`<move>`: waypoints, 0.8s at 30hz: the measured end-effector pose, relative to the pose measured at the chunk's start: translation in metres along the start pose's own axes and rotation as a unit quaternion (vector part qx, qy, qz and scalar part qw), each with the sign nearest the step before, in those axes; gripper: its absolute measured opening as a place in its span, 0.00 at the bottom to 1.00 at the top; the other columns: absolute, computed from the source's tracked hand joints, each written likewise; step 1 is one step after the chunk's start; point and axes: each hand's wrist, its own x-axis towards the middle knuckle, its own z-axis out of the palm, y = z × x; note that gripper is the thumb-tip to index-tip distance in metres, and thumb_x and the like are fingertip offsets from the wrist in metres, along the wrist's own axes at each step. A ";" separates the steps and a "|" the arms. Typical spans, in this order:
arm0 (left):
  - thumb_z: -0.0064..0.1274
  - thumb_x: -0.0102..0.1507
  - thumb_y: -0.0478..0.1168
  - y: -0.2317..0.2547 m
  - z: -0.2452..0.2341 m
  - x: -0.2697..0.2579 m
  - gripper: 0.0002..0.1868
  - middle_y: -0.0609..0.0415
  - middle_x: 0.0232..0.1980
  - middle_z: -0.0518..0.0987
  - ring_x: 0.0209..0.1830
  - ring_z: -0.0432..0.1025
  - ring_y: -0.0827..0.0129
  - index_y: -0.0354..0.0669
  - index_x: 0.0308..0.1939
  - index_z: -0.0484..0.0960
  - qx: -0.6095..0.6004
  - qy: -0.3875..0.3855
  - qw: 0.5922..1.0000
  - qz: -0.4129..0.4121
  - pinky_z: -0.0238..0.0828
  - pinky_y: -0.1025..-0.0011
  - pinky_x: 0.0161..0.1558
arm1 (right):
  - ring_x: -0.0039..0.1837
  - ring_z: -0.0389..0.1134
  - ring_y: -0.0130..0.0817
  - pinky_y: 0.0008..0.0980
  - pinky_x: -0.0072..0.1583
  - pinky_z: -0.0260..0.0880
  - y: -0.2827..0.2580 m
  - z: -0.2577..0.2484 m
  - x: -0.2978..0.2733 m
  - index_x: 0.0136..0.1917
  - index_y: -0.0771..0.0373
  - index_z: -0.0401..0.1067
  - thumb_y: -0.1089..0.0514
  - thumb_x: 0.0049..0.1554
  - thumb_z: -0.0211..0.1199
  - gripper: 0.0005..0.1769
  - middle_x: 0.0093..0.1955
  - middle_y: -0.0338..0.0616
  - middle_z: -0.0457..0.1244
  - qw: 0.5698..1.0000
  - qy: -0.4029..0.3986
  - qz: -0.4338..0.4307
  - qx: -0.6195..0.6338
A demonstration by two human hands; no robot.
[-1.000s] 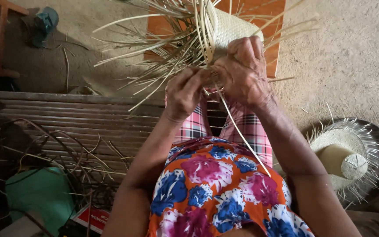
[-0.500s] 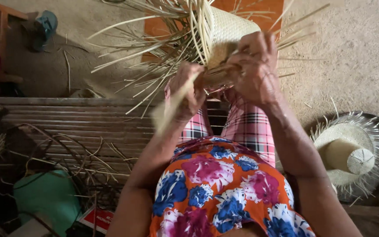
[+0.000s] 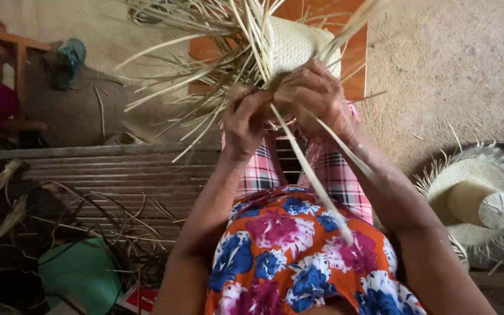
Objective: Weaving a hat by interlacing dried plant fibers
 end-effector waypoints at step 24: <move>0.49 0.73 0.50 0.007 0.006 0.006 0.16 0.53 0.40 0.79 0.29 0.73 0.71 0.40 0.53 0.73 -0.008 -0.022 0.994 -0.105 0.75 0.74 0.28 | 0.66 0.58 0.48 0.55 0.64 0.57 0.006 -0.085 0.025 0.41 0.55 0.82 0.72 0.64 0.66 0.15 0.58 0.45 0.60 0.892 -0.140 0.198 -0.381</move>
